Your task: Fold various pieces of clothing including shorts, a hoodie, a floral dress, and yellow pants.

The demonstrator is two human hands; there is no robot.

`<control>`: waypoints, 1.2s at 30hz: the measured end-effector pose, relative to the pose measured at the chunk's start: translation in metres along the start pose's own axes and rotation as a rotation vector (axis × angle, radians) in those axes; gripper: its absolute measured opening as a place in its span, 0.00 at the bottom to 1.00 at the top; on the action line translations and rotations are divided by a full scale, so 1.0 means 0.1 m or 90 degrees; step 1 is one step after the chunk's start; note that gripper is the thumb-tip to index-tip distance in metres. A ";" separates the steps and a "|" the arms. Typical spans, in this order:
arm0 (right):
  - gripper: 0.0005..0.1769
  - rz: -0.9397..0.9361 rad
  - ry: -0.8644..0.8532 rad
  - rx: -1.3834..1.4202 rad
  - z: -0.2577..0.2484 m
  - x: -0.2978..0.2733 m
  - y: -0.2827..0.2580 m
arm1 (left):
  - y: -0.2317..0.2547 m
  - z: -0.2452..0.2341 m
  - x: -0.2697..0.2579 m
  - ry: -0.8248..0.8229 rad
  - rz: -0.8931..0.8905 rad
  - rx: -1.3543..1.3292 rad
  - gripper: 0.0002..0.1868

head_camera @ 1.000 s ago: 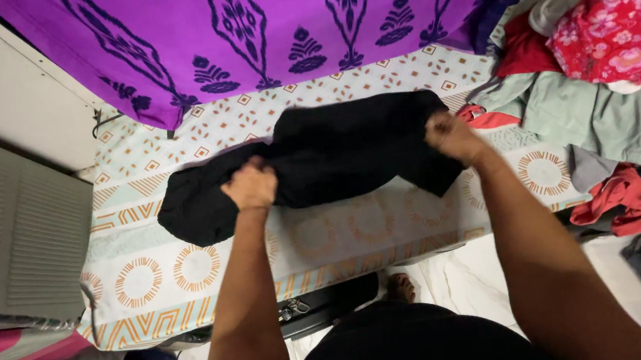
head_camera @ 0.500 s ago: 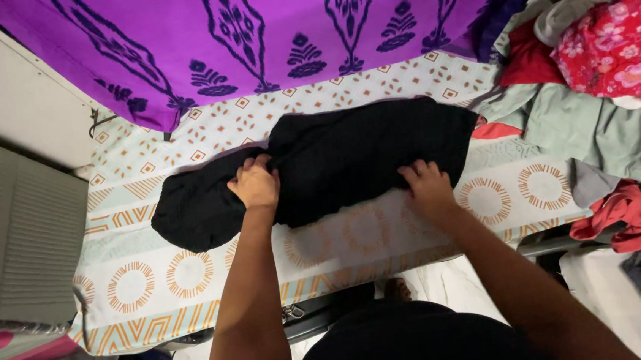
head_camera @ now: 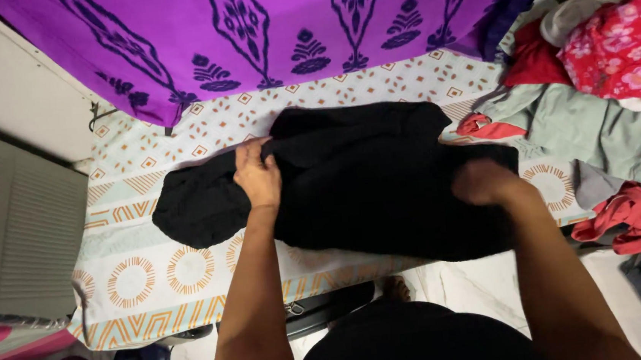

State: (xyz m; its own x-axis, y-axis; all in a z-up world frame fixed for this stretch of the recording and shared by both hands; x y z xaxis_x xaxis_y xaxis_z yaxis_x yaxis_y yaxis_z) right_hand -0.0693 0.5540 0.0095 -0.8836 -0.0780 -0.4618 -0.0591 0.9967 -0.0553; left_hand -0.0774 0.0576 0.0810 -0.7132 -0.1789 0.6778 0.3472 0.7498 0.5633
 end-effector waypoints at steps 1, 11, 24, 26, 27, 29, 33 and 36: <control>0.10 -0.001 -0.001 0.000 -0.19 0.02 -0.32 | 0.05 0.01 0.03 0.000 -0.001 0.001 0.22; 0.44 -0.443 0.290 0.298 -0.90 0.56 -2.57 | 0.54 -0.12 0.17 -0.068 0.169 -0.208 0.15; 0.23 0.036 0.219 -0.019 -1.01 0.75 -1.87 | -0.31 -0.24 -0.26 -0.247 0.126 0.266 0.18; 0.24 0.024 0.254 0.013 -0.84 0.94 -1.61 | -0.21 -0.44 -0.15 -0.202 0.078 0.259 0.17; 0.25 0.008 0.290 0.043 -0.78 1.03 -1.49 | -0.17 -0.56 -0.08 -0.154 0.028 0.254 0.16; 0.24 0.069 0.311 0.064 -0.72 1.19 -1.24 | -0.12 -0.71 0.00 -0.087 0.010 0.248 0.17; 0.16 0.284 0.451 0.315 -0.82 1.26 -0.76 | -0.24 -0.88 0.08 0.031 -0.133 0.252 0.21; 0.16 0.313 0.487 0.617 -1.14 0.93 -0.74 | -1.12 -0.50 -0.19 -0.017 -0.284 0.236 0.23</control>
State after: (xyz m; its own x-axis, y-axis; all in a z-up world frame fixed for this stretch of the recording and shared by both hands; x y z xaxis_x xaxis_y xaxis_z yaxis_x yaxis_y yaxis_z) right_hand -0.2002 0.4754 0.0715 -0.7734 0.6336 -0.0223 0.4108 0.4740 -0.7788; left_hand -0.0728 -0.0548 0.0283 -0.7586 -0.5162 0.3975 -0.2237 0.7794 0.5853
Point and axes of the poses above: each hand's wrist, its own x-axis towards the middle knuckle, its own z-axis out of the palm, y = z × x, the point moved 4 cm from there along x, towards the middle knuckle, and after that the axes turned 11 degrees about z, right-handed, at the moved point
